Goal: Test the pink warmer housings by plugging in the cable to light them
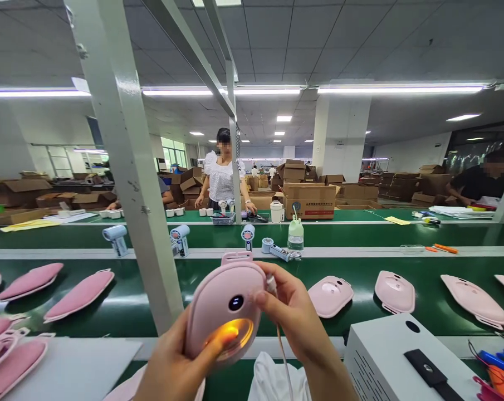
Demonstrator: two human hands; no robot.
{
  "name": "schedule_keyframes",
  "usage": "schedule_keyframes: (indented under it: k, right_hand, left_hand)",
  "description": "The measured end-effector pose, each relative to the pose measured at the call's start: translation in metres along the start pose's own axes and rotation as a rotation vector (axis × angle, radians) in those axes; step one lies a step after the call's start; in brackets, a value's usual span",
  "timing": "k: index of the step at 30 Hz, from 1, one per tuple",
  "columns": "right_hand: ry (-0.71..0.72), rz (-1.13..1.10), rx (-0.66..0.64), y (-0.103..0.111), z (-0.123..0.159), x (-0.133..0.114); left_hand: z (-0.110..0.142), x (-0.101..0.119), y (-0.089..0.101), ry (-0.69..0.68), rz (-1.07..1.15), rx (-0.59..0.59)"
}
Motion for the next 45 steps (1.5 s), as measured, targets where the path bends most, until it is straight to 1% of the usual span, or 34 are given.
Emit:
schedule_keyframes:
  k: [2,5,7,9,10,12,14,16,18,21,23,26,29,31,34,36,38,40,42,45]
  right_hand:
    - [-0.035,0.029,0.075,0.01,-0.004,0.008]
    - [-0.029,0.081,0.182,0.026,-0.01,0.016]
    - [-0.012,0.114,0.267,0.038,-0.013,0.021]
    - [-0.008,0.156,0.38,0.054,-0.014,0.027]
    - [-0.01,0.18,0.441,0.062,-0.014,0.03]
    - [-0.017,0.234,0.544,0.078,-0.015,0.038]
    - [-0.022,0.292,0.617,0.091,-0.015,0.047]
    - [-0.025,0.35,0.665,0.101,-0.016,0.058]
    - [-0.033,0.409,0.695,0.109,-0.017,0.07]
    - [-0.037,0.491,0.695,0.113,-0.019,0.086]
    - [-0.036,0.539,0.679,0.114,-0.02,0.093]
    - [-0.043,0.591,0.676,0.118,-0.02,0.101]
    - [-0.053,0.604,0.689,0.124,-0.018,0.107]
    - [-0.059,0.596,0.694,0.128,-0.017,0.11]
    - [-0.075,0.571,0.697,0.132,-0.015,0.112]
    - [-0.089,0.544,0.701,0.134,-0.015,0.113]
    - [-0.107,0.507,0.709,0.137,-0.015,0.115]
    - [-0.13,0.466,0.719,0.14,-0.015,0.118]
    - [-0.156,0.429,0.726,0.144,-0.015,0.123]
    - [-0.195,0.382,0.732,0.148,-0.016,0.131]
  left_hand:
    - [-0.005,0.008,-0.02,0.036,-0.008,-0.064]
    - [-0.016,0.019,-0.042,0.021,-0.057,-0.19]
    - [-0.03,0.019,-0.051,-0.015,-0.058,-0.283]
    - [-0.05,0.011,-0.054,-0.059,-0.059,-0.321]
    - [-0.063,0.004,-0.053,-0.068,-0.071,-0.289]
    - [-0.089,-0.018,-0.052,-0.051,-0.159,-0.176]
    - [-0.108,-0.045,-0.06,-0.005,-0.309,-0.145]
    - [-0.121,-0.071,-0.07,0.033,-0.459,-0.124]
    - [-0.127,-0.093,-0.077,0.076,-0.569,-0.081]
    - [-0.132,-0.117,-0.079,0.168,-0.631,-0.023]
    - [-0.134,-0.126,-0.077,0.22,-0.614,-0.001]
    - [-0.134,-0.131,-0.075,0.266,-0.516,0.038]
    - [-0.126,-0.129,-0.076,0.307,-0.319,0.083]
    - [-0.117,-0.123,-0.081,0.324,-0.134,0.077]
    - [-0.1,-0.104,-0.087,0.295,0.168,0.021]
    - [-0.09,-0.085,-0.082,0.221,0.349,-0.007]
    - [-0.079,-0.064,-0.069,0.123,0.494,-0.01]
    - [-0.067,-0.047,-0.05,0.04,0.582,0.005]
    - [-0.055,-0.036,-0.029,-0.018,0.604,0.033]
    - [-0.041,-0.025,-0.004,-0.094,0.548,0.053]
Point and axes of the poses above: each hand's wrist, its own z-axis away from the middle knuckle, its own y-axis out of the back of the hand, x = y × z, the point moved 7 cm from there along -z, towards the middle knuckle, and after that the axes turned 13 degrees about z, right-handed, at the moved point
